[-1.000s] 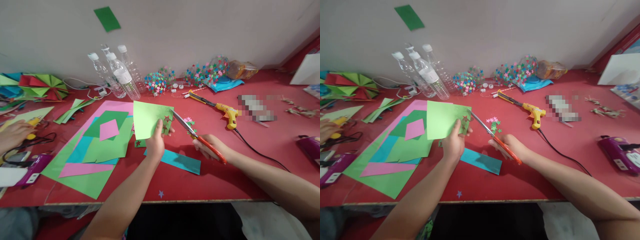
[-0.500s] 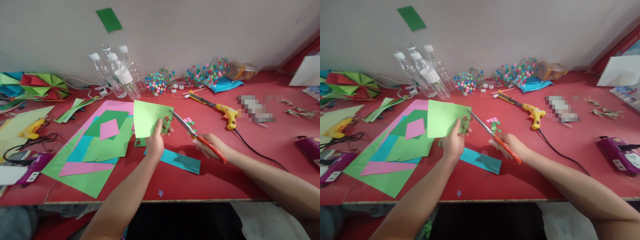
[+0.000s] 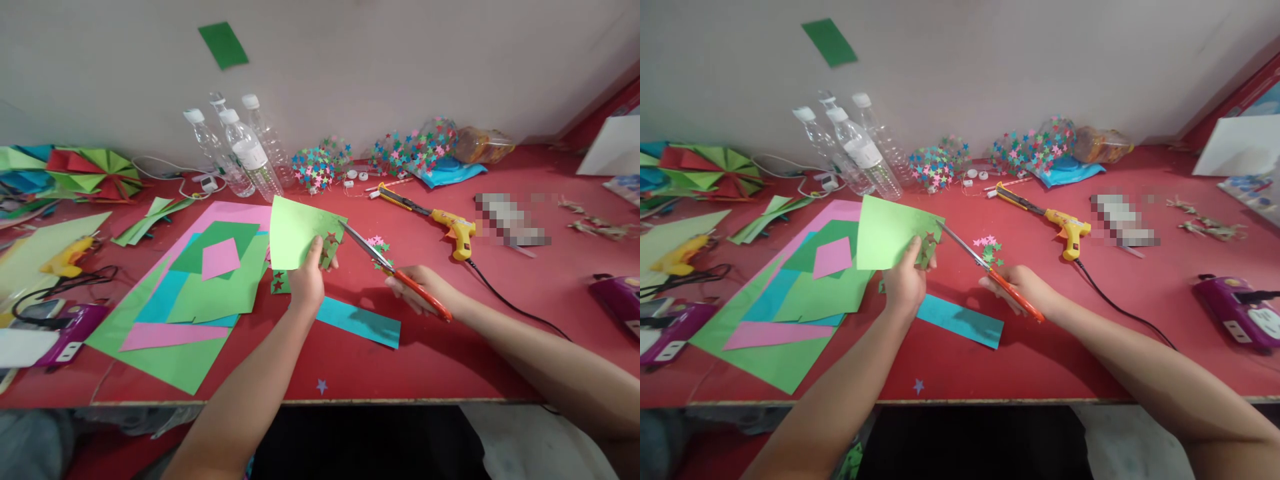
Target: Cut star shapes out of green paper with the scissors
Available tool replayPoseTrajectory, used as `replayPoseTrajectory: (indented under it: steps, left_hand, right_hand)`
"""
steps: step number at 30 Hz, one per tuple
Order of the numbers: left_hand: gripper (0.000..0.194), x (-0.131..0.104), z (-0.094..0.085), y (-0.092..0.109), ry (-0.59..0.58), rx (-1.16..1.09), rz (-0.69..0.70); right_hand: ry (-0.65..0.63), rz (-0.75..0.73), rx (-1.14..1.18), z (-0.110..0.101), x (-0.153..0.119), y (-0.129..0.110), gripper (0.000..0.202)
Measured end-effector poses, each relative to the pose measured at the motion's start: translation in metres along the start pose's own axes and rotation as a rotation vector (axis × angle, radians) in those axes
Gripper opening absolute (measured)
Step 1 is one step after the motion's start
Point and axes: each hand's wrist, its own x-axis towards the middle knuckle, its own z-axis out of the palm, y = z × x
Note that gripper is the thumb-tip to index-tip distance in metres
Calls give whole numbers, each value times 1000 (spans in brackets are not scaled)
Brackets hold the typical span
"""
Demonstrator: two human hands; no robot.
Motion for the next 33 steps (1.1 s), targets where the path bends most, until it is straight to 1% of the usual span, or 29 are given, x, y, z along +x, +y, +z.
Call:
replayPoseTrajectory:
  steps: [5, 8, 12, 15, 18, 21, 23, 25, 29, 31, 33]
  left_hand:
    - [27, 1, -1, -1, 8, 29, -16]
    - [26, 1, -2, -1, 17, 47, -13]
    - [27, 0, -2, -2, 4, 87, 1]
    - [29, -3, -3, -1, -5, 88, -6]
    - [31, -7, -4, -1, -58, 102, -37]
    - [29, -10, -6, -4, -134, 113, -64]
    - [30, -11, -7, -9, -147, 107, -66]
    - [31, -11, -10, -14, -124, 110, -51]
    - [29, -10, -14, -21, -40, 143, -8]
    - [30, -11, -12, -21, -12, 149, -11]
    - [32, -13, -8, -19, -22, 134, -46]
  right_hand:
    - [5, -3, -7, 0, 1, 2, 47]
    - [2, -6, -1, 0, 1, 1, 47]
    - [-56, -7, 18, -1, -2, -2, 48]
    - [-84, -59, 28, 0, -4, -1, 50]
    - [-65, -89, 24, 1, -4, 1, 53]
    - [-36, -69, 19, 1, -4, 3, 54]
    - [-28, -61, 21, 0, -4, 3, 54]
    - [-34, -63, 27, 0, -4, 3, 55]
    - [-56, -71, 58, -1, -4, 3, 60]
    - [-62, -83, 82, 0, -4, 1, 63]
    - [-61, -94, 103, 1, -5, -1, 65]
